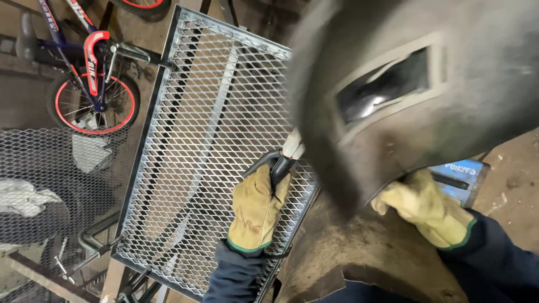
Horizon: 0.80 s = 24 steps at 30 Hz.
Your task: The person wears a welding helmet and leather apron and performs arc welding on a metal frame with expanded-metal mesh clamped to a work stand, striking arcs that produce sparks and smoke at several joints. They reposition the electrode holder and shift the workpiece between welds, then walk toward the welding machine at the end.
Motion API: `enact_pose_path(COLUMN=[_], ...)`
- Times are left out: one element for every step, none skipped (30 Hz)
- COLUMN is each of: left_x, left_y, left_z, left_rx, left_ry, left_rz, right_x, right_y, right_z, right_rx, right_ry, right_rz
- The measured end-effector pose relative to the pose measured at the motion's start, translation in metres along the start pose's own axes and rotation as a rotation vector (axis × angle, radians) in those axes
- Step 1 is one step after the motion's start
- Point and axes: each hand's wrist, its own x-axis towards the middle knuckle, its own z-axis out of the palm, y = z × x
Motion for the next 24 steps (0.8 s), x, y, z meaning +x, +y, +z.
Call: enact_pose_path(left_x=[0.001,0.003,0.005,0.006,0.007,0.008,0.008,0.008,0.008,0.008,0.008,0.009,0.010,0.012,0.012,0.015,0.017,0.019,0.026,0.033,0.039,0.052,0.058,0.057], left_y=[-0.002,-0.003,-0.001,0.000,0.000,-0.001,0.000,0.000,0.000,-0.002,-0.003,-0.004,-0.005,-0.007,-0.008,-0.010,-0.013,-0.015,-0.023,-0.031,-0.040,-0.083,-0.129,-0.177], left_z=[0.002,0.002,0.002,0.003,0.004,0.004,0.005,0.005,0.005,0.006,0.006,0.007,0.008,0.009,0.010,0.013,0.016,0.019,0.028,0.037,0.046,0.086,0.122,0.154], left_rx=[-0.001,-0.003,-0.006,-0.008,-0.011,-0.014,-0.016,-0.018,-0.019,-0.021,-0.022,-0.024,-0.025,-0.027,-0.028,-0.030,-0.031,-0.032,-0.034,-0.036,-0.037,-0.039,-0.040,-0.042], left_ry=[-0.003,-0.004,-0.005,-0.005,-0.008,-0.010,-0.008,-0.007,-0.005,-0.003,0.000,0.004,0.006,0.009,0.010,0.012,0.014,0.017,0.019,0.021,0.024,0.027,0.030,0.033], left_rz=[0.005,0.013,0.019,0.026,0.030,0.034,0.038,0.041,0.040,0.040,0.042,0.044,0.048,0.052,0.054,0.056,0.057,0.059,0.060,0.062,0.064,0.065,0.068,0.072], right_x=[0.006,0.012,0.018,0.022,0.026,0.030,0.029,0.029,0.029,0.026,0.022,0.018,0.017,0.016,0.014,0.014,0.015,0.015,0.021,0.026,0.032,0.033,0.034,0.035], right_y=[-0.008,-0.016,-0.024,-0.030,-0.034,-0.038,-0.039,-0.040,-0.040,-0.037,-0.034,-0.031,-0.029,-0.026,-0.024,-0.025,-0.025,-0.025,-0.031,-0.037,-0.043,-0.043,-0.044,-0.045], right_z=[0.002,0.005,0.007,0.009,0.011,0.013,0.012,0.012,0.012,0.013,0.014,0.015,0.015,0.015,0.015,0.015,0.014,0.013,0.013,0.012,0.011,0.012,0.012,0.013], right_rx=[-0.003,0.064,0.133,0.130,0.237,0.346,0.345,0.291,0.238,0.239,0.214,0.189,0.188,0.150,0.113,0.113,0.244,0.376,0.376,0.353,0.330,0.330,0.331,0.332], right_ry=[0.005,0.007,0.010,0.015,0.015,0.014,0.016,0.000,-0.020,-0.023,0.012,0.045,0.047,0.025,0.000,0.000,-0.010,-0.020,-0.020,-0.007,0.006,0.005,0.019,0.032], right_rz=[0.003,0.161,0.319,0.321,0.558,0.795,0.796,0.818,0.840,0.841,0.749,0.657,0.656,0.661,0.666,0.667,0.730,0.792,0.793,0.809,0.825,0.825,0.818,0.810])
